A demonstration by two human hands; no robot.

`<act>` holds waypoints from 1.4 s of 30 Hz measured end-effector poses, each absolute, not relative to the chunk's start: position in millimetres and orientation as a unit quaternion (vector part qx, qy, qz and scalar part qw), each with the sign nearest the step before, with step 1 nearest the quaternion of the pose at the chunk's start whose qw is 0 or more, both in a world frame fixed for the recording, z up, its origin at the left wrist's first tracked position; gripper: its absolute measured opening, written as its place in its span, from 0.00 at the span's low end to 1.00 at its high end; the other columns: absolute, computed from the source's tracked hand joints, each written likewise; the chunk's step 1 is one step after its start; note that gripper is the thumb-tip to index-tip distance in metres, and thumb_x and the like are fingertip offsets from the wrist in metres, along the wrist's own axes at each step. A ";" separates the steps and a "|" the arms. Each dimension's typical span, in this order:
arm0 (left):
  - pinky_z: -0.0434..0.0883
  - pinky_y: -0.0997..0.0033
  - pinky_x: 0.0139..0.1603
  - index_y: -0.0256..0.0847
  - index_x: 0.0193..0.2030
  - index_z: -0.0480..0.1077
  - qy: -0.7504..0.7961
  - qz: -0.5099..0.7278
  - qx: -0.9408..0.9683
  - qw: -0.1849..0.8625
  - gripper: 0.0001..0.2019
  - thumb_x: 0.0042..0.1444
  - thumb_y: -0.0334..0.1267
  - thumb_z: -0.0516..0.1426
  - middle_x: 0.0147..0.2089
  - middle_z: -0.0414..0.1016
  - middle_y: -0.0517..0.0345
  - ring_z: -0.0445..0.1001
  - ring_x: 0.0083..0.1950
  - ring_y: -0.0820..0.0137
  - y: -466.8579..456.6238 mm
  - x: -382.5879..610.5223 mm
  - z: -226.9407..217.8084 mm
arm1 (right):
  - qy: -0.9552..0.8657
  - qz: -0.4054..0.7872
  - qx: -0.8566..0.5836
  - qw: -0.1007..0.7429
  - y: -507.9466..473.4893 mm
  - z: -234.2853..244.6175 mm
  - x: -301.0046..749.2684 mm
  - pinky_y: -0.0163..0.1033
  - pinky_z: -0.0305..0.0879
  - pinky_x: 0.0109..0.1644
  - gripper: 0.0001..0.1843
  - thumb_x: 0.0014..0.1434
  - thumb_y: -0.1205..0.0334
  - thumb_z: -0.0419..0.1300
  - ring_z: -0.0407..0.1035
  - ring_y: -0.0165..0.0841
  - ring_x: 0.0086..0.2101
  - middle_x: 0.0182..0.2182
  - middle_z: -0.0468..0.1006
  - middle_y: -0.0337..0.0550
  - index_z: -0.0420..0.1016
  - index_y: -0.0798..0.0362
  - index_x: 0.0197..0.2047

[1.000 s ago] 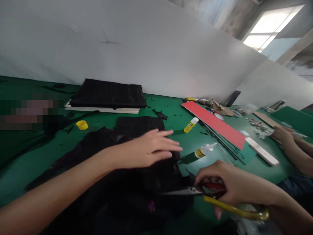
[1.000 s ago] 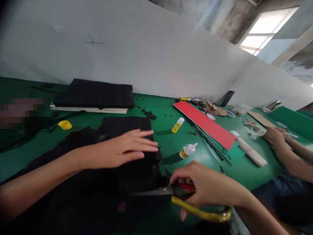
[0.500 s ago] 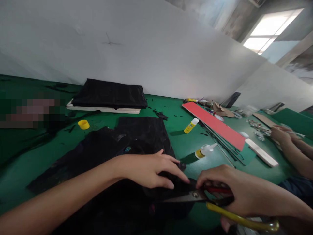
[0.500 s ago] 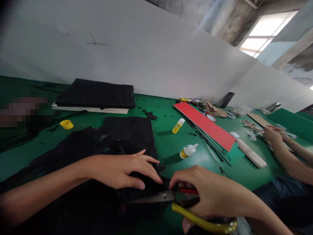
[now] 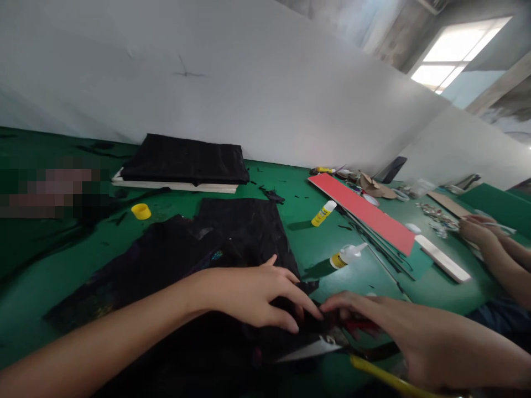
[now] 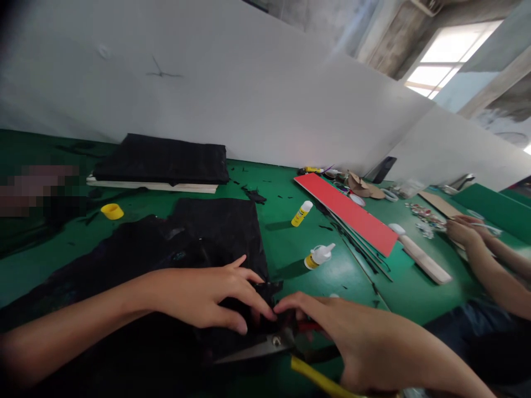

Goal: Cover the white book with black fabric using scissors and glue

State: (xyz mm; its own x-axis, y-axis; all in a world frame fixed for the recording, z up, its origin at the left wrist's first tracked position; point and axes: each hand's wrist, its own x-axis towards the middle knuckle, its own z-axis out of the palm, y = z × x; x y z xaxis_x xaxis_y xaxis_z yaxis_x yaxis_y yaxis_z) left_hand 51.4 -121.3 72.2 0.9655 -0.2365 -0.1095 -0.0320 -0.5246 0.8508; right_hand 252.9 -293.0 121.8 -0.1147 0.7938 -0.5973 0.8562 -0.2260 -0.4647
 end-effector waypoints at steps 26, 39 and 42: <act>0.34 0.41 0.71 0.45 0.40 0.74 -0.055 -0.058 0.879 0.469 0.05 0.60 0.38 0.57 0.43 0.76 0.60 0.67 0.55 0.68 -118.2 50.6 77.4 | 0.578 -0.458 0.674 0.042 -291.5 122.6 253.0 0.42 0.70 0.50 0.47 0.35 0.64 0.70 0.70 0.48 0.51 0.53 0.75 0.43 0.65 0.41 0.61; 0.55 0.63 0.64 0.42 0.37 0.73 -0.058 -0.028 0.898 0.436 0.06 0.62 0.38 0.56 0.40 0.77 0.61 0.70 0.49 0.70 -122.4 50.4 82.3 | 0.577 -0.465 0.669 0.052 -284.9 111.9 256.6 0.35 0.62 0.37 0.37 0.27 0.56 0.73 0.70 0.40 0.39 0.41 0.77 0.35 0.71 0.43 0.45; 0.60 0.68 0.57 0.41 0.37 0.73 -0.069 -0.024 0.899 0.433 0.05 0.62 0.36 0.56 0.40 0.77 0.61 0.69 0.48 0.70 -123.0 50.3 82.5 | 0.572 -0.459 0.678 0.063 -283.1 113.4 254.5 0.34 0.60 0.32 0.35 0.27 0.55 0.73 0.69 0.39 0.35 0.37 0.77 0.35 0.72 0.44 0.43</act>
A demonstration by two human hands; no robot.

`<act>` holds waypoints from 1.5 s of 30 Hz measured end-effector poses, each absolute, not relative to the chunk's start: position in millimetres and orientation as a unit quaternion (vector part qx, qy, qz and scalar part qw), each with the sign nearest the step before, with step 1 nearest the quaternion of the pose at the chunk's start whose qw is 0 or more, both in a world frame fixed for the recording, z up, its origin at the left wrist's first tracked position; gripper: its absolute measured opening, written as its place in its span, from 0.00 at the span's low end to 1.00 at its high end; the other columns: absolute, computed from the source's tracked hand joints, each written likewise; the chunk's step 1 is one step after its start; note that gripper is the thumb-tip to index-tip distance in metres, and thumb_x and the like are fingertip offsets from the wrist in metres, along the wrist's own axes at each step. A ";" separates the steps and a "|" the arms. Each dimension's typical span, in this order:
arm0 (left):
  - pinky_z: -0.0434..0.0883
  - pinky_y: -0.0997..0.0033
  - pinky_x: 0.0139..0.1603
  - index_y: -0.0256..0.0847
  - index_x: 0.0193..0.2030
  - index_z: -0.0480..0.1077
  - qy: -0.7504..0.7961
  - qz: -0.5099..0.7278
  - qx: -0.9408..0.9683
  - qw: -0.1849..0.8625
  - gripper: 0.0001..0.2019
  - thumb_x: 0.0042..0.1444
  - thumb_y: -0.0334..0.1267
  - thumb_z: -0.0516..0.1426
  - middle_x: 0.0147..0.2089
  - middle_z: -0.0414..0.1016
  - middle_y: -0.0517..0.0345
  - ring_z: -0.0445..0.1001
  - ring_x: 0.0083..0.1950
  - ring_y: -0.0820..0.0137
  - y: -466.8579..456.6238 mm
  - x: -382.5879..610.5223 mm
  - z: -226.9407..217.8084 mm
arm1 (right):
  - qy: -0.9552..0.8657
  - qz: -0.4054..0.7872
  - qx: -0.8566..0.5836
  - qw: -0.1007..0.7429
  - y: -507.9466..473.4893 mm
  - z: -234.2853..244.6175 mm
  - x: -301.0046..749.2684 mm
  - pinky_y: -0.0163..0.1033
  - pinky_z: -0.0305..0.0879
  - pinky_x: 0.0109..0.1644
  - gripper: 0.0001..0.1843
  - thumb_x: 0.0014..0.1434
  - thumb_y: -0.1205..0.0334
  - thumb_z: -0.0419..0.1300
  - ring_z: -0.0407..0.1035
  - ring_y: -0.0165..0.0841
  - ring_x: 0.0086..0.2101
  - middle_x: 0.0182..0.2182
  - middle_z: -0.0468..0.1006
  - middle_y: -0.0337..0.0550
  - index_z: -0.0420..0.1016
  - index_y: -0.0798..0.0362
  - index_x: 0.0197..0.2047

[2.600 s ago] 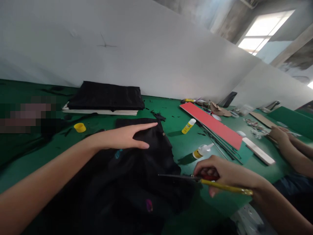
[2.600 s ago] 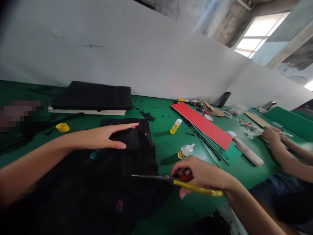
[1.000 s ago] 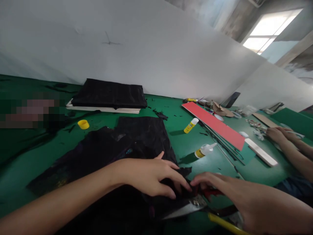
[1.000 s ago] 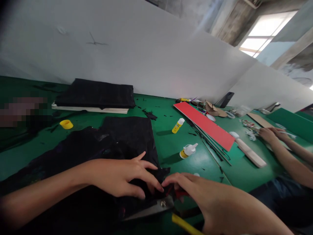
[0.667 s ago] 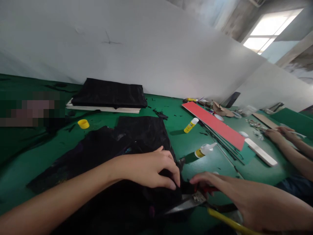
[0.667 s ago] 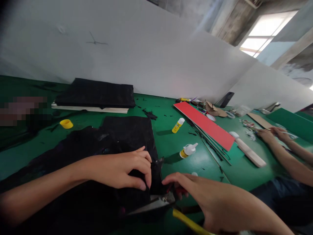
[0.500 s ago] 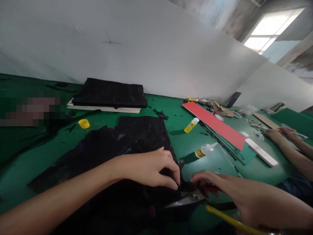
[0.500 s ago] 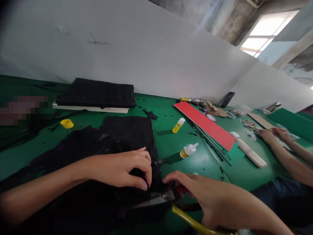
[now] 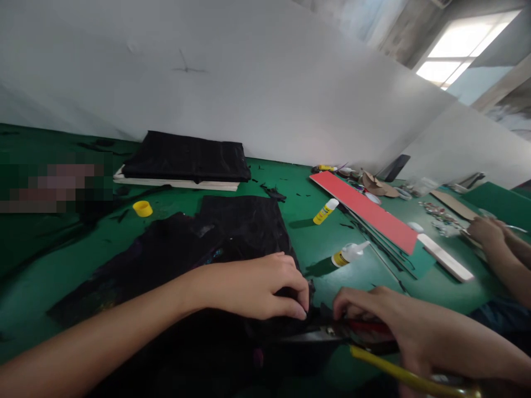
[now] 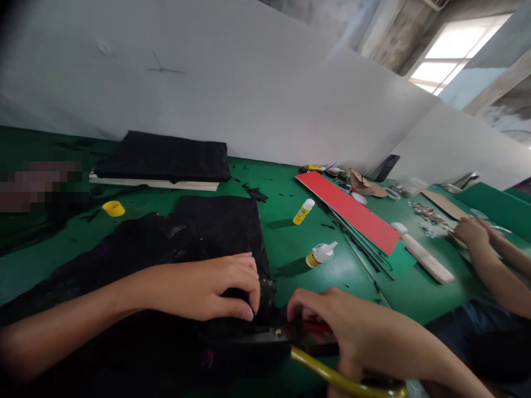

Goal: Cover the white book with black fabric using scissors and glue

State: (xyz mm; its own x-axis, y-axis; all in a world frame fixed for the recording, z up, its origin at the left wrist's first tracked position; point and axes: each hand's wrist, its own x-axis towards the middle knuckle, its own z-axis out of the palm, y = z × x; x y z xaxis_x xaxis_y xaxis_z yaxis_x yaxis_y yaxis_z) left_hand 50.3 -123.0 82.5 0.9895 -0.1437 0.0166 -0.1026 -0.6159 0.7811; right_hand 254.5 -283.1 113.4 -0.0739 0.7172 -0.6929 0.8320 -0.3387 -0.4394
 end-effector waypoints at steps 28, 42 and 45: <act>0.63 0.75 0.50 0.41 0.39 0.72 -0.037 -0.021 0.888 0.457 0.05 0.63 0.37 0.54 0.40 0.73 0.61 0.69 0.47 0.73 -113.6 50.0 80.8 | 0.616 -0.413 0.670 0.020 -301.1 102.0 272.2 0.35 0.66 0.38 0.39 0.32 0.58 0.71 0.70 0.41 0.39 0.44 0.77 0.37 0.70 0.40 0.51; 0.64 0.75 0.51 0.42 0.39 0.72 -0.018 -0.021 0.893 0.450 0.06 0.63 0.37 0.54 0.41 0.73 0.61 0.68 0.49 0.73 -116.0 49.0 83.7 | 0.602 -0.416 0.681 0.034 -299.6 99.9 270.7 0.33 0.62 0.34 0.36 0.30 0.54 0.74 0.69 0.39 0.38 0.40 0.77 0.35 0.70 0.40 0.47; 0.64 0.74 0.51 0.42 0.39 0.72 -0.022 -0.016 0.894 0.447 0.06 0.63 0.37 0.54 0.40 0.73 0.61 0.69 0.48 0.73 -115.9 48.8 84.2 | 0.626 -0.413 0.661 0.028 -296.8 98.6 268.7 0.31 0.57 0.29 0.34 0.32 0.49 0.74 0.67 0.34 0.32 0.34 0.77 0.32 0.68 0.43 0.44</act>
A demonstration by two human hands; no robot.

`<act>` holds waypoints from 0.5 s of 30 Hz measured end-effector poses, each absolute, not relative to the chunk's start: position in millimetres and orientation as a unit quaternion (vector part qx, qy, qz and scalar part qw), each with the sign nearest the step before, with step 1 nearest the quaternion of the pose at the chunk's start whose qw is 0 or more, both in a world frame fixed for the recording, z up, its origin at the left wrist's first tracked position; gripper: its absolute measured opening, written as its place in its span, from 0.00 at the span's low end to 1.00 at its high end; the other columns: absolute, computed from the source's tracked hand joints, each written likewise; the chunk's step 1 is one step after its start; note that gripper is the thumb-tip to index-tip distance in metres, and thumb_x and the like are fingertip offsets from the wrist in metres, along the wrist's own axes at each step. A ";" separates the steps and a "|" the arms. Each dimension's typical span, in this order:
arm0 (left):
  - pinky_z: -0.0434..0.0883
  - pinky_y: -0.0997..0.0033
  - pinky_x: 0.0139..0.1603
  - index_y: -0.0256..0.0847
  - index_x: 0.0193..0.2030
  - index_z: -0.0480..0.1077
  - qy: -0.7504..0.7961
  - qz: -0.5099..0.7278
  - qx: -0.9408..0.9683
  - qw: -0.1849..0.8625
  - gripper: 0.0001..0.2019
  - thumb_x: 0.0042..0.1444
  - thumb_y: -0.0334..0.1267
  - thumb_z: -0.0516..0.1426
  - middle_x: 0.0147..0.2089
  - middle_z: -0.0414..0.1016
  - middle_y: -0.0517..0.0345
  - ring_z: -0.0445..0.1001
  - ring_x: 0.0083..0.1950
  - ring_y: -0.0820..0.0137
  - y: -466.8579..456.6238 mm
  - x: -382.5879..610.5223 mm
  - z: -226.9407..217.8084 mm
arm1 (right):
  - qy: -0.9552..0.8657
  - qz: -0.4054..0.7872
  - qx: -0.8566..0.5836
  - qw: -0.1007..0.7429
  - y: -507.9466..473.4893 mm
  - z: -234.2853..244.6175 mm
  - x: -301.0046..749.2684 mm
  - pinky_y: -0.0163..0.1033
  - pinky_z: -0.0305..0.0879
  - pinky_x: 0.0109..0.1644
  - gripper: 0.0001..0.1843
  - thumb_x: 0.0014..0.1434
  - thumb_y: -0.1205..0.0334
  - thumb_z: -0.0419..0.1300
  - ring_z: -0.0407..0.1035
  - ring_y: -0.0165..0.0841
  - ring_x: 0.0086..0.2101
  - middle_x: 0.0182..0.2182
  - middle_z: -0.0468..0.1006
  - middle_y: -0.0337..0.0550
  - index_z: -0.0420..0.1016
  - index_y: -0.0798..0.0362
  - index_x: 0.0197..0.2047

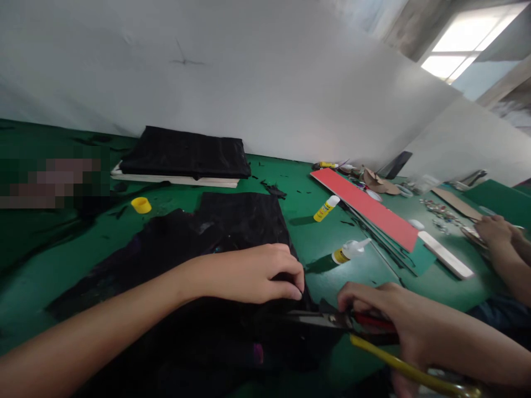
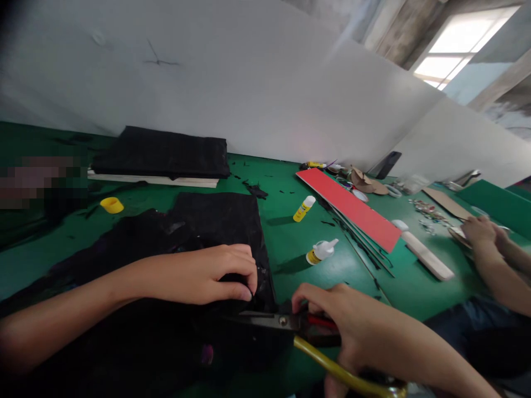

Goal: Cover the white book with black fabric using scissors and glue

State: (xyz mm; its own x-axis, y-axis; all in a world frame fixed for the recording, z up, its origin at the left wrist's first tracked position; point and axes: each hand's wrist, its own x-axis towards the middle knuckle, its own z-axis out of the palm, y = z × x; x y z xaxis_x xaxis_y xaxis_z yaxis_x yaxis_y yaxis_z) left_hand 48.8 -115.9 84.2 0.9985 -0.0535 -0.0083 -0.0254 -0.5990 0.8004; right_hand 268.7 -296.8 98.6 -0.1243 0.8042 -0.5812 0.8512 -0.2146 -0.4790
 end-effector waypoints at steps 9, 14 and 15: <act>0.63 0.77 0.54 0.42 0.39 0.72 0.005 0.115 0.921 0.372 0.07 0.65 0.35 0.52 0.42 0.74 0.63 0.65 0.55 0.74 -113.3 49.2 83.4 | 0.629 -0.390 0.672 -0.019 -297.4 98.9 276.6 0.32 0.63 0.33 0.31 0.37 0.48 0.73 0.70 0.34 0.33 0.35 0.78 0.32 0.69 0.44 0.44; 0.62 0.78 0.55 0.44 0.39 0.72 0.002 0.137 0.935 0.326 0.07 0.64 0.35 0.53 0.43 0.76 0.64 0.61 0.62 0.74 -111.5 45.3 87.9 | 0.607 -0.412 0.679 -0.030 -302.9 103.4 281.1 0.37 0.68 0.48 0.41 0.33 0.50 0.74 0.70 0.43 0.47 0.50 0.74 0.38 0.68 0.41 0.52; 0.62 0.77 0.55 0.44 0.39 0.72 -0.001 0.138 0.937 0.320 0.07 0.64 0.34 0.53 0.42 0.76 0.65 0.61 0.62 0.74 -111.7 44.7 89.2 | 0.606 -0.417 0.676 -0.031 -303.2 104.6 280.4 0.38 0.68 0.49 0.42 0.32 0.49 0.74 0.70 0.44 0.48 0.51 0.74 0.38 0.68 0.41 0.53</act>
State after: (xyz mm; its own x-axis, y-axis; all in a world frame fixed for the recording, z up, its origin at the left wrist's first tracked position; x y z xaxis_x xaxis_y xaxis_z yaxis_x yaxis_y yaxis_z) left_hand 44.7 -111.7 89.2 0.9619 0.0861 0.2594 -0.0905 -0.7951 0.5997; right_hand 280.4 -303.2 104.6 -0.0837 0.8459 -0.5267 0.7943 -0.2625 -0.5479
